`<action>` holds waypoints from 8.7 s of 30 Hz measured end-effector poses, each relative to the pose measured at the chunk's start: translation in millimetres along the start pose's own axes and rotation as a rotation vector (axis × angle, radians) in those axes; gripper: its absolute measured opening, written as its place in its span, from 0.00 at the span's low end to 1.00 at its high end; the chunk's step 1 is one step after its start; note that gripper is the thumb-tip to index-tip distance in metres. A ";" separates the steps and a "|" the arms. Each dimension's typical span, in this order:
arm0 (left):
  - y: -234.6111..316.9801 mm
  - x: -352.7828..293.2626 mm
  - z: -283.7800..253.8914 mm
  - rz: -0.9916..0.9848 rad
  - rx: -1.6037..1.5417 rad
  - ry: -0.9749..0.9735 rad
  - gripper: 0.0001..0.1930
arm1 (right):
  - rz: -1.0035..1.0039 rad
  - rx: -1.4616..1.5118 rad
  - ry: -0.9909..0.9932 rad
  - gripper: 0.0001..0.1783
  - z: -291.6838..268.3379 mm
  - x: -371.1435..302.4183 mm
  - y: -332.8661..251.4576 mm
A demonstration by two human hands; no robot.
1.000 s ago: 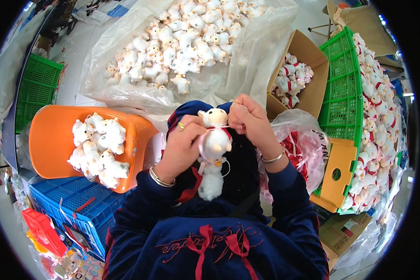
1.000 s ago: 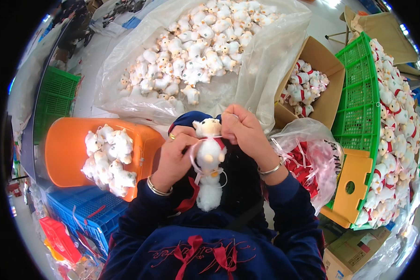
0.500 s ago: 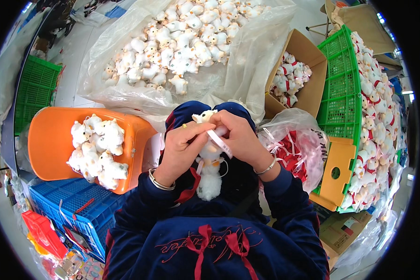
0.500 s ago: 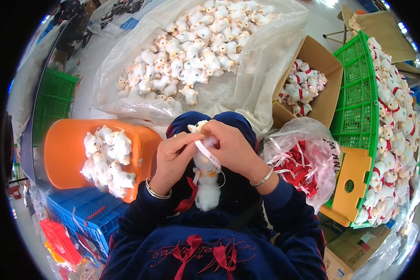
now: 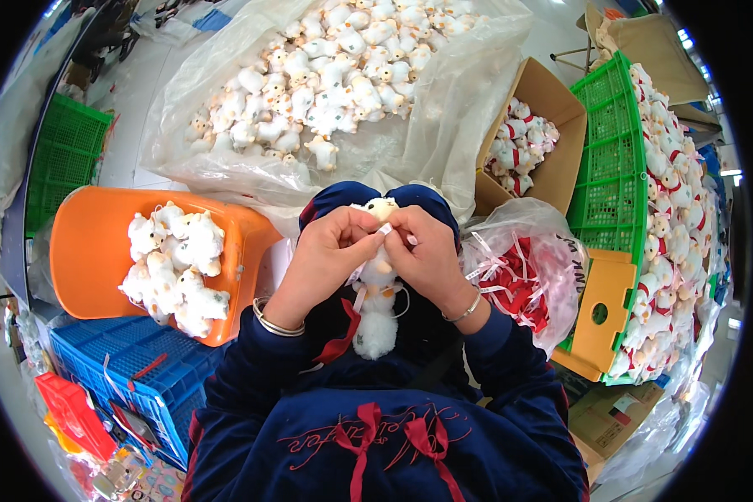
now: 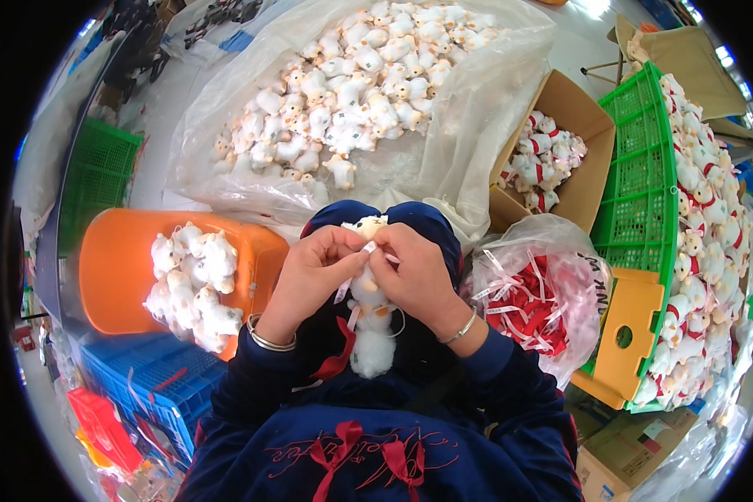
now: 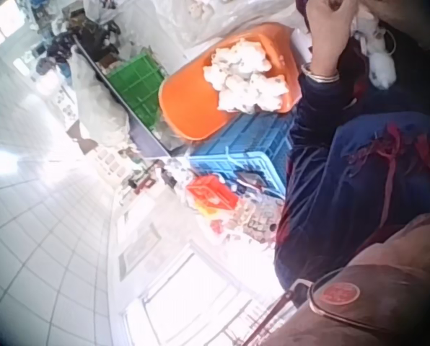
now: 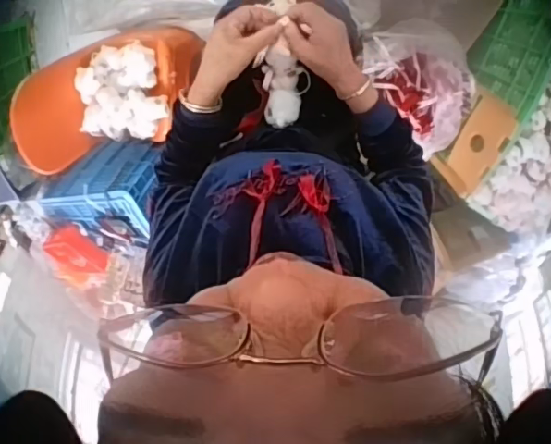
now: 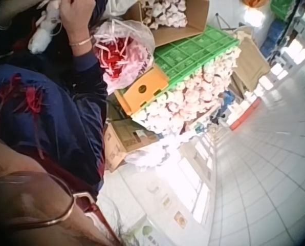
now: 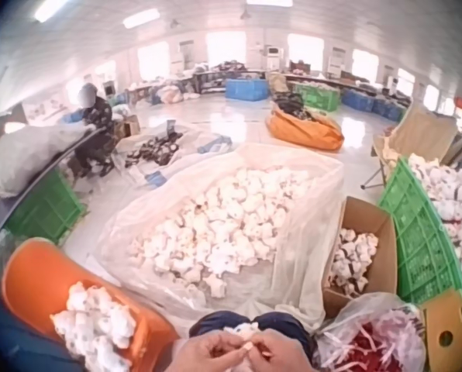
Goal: The person ties red ribbons around the necks of small white stuffed animal toys. They pick up each toy from a nearby orange bin, attach a ribbon, tie it into a bow, and place the finished toy into a green crate.
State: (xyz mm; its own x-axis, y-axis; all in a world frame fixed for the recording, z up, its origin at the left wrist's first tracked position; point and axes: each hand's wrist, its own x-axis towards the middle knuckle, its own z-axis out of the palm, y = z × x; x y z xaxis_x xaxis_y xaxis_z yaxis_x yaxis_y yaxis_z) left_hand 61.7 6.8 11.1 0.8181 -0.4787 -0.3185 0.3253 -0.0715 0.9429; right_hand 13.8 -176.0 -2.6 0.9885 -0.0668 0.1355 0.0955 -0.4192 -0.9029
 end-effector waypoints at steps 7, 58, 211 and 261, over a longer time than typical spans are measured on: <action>-11.4 0.6 4.8 0.047 0.070 0.032 0.07 | 0.133 0.109 -0.178 0.09 -18.4 8.4 0.1; -33.2 8.4 23.3 0.135 0.005 0.087 0.09 | 0.397 0.102 -0.310 0.18 -75.1 46.9 -11.9; 12.0 31.9 -19.0 0.623 0.815 -0.200 0.10 | -0.643 -0.253 -0.151 0.12 -26.5 17.5 27.4; -1.0 37.4 -24.1 0.992 0.942 -0.133 0.06 | -0.407 -0.162 -0.196 0.12 -25.5 15.9 12.5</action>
State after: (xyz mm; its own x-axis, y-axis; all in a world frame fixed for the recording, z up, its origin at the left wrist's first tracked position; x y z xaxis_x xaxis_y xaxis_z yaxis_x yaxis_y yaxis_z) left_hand 103.4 10.0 -4.1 0.4482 -0.7526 0.4824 -0.8489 -0.1892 0.4934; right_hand 27.7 -205.4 -1.4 0.8795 0.2979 0.3712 0.4754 -0.5122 -0.7153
